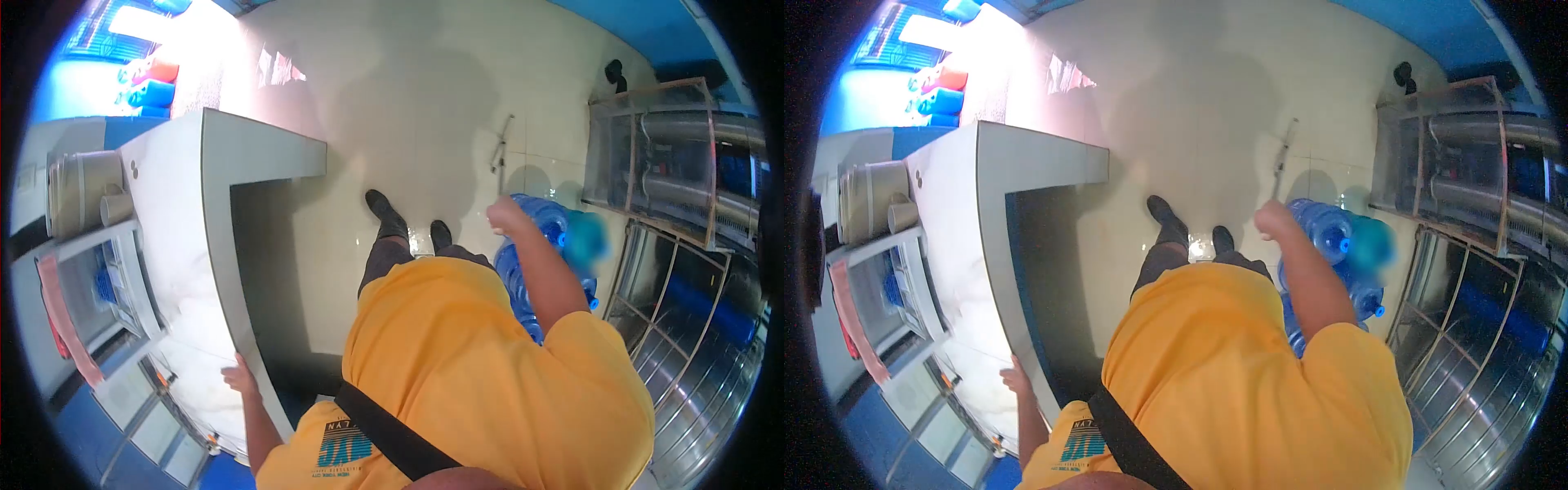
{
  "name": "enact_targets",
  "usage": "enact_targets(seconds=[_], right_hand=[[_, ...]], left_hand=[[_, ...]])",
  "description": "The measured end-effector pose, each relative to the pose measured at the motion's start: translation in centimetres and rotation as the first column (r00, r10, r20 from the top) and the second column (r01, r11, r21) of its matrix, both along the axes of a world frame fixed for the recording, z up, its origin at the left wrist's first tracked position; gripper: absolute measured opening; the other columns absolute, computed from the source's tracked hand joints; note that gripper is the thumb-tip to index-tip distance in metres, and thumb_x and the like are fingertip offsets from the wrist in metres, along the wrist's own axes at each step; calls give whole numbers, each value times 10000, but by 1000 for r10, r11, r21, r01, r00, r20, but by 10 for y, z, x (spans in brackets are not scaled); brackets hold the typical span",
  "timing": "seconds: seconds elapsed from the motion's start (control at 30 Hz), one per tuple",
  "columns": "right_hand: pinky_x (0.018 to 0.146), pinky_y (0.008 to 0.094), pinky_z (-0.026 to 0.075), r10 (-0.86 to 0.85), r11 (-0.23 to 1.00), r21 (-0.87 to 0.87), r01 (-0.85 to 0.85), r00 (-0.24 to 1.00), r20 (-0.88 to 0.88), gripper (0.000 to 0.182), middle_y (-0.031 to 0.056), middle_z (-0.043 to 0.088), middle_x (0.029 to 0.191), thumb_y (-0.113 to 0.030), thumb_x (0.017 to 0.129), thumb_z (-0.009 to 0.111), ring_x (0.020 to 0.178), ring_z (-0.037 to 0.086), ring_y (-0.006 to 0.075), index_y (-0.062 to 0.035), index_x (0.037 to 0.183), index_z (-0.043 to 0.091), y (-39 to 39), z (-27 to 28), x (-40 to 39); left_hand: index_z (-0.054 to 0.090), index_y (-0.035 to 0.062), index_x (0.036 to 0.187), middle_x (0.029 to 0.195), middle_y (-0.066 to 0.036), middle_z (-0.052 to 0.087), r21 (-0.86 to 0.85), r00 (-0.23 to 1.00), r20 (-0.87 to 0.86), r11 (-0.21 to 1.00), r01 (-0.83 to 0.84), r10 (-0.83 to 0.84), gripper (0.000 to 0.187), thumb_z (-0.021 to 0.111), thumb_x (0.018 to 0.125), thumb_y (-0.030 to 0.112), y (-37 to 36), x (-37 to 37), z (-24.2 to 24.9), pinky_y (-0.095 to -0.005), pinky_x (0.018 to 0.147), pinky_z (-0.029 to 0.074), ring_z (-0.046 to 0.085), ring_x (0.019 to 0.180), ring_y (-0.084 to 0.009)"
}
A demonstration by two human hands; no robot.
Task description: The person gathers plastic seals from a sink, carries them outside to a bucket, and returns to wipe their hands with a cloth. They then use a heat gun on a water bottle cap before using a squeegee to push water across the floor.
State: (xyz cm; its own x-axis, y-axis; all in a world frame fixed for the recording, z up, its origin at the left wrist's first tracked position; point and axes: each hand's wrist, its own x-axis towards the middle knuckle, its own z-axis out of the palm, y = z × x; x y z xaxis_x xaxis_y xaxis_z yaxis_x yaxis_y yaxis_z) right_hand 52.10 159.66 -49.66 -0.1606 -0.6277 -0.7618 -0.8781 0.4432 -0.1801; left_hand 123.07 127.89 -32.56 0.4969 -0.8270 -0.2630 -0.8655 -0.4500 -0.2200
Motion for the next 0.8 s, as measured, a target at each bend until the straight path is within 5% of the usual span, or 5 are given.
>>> enact_targets(seconds=[0.33, 0.4, 0.5, 0.57, 0.8], right_hand=[[624, 410, 546, 341, 911, -279, -305, 936, 91, 143, 177, 679, 765, -95, 726, 594, 643, 667, 312, -27, 781, 708, -298, 2, 95], [626, 396, 553, -460, 842, -61, 536, 771, 440, 181, 186, 681, 762, -111, 751, 593, 609, 671, 286, -15, 857, 704, -361, 41, 109], [601, 384, 557, 10, 962, -262, 73, 953, 304, 189, 177, 668, 730, -120, 765, 588, 603, 671, 265, -5, 880, 684, -436, -39, 113], [573, 382, 535, -673, 652, -15, 758, 588, 449, 180, 174, 658, 728, -129, 785, 570, 566, 649, 261, -6, 865, 673, -436, -5, 81], [752, 438, 491, -886, 4, 11, 1000, -2, 464, 403, 219, 666, 988, -143, 801, 527, 877, 645, 325, -49, 1184, 606, -137, 44, -46]], left_hand=[[-36, 0, 1498, 1536, -311, -34, 121, 992, -51, 987, -107, 114, 1083, 419, 851, 741, 4, -30, 19, -546, 1148, 145, 35, 1414, -502], [-44, 15, 1501, 1531, -319, -31, 100, 994, -53, 991, -89, 95, 1062, 437, 862, 714, 7, -27, 17, -558, 1143, 152, 58, 1407, -511], [-31, -37, 1486, 1524, -336, -14, 131, 992, -86, 988, -81, 93, 1065, 456, 872, 683, 7, -33, 26, -541, 1148, 149, 55, 1413, -498], [-12, -85, 1468, 1516, -346, 24, 248, 995, 64, 967, 62, -80, 1073, 468, 874, 668, 6, 33, -11, -525, 1153, 143, 73, 1411, -492], [262, -29, 1432, 1359, -331, 382, 174, 947, 276, 978, 117, -162, 790, 501, 927, 529, -6, 0, -13, -515, 1046, 345, 415, 1259, -417]])
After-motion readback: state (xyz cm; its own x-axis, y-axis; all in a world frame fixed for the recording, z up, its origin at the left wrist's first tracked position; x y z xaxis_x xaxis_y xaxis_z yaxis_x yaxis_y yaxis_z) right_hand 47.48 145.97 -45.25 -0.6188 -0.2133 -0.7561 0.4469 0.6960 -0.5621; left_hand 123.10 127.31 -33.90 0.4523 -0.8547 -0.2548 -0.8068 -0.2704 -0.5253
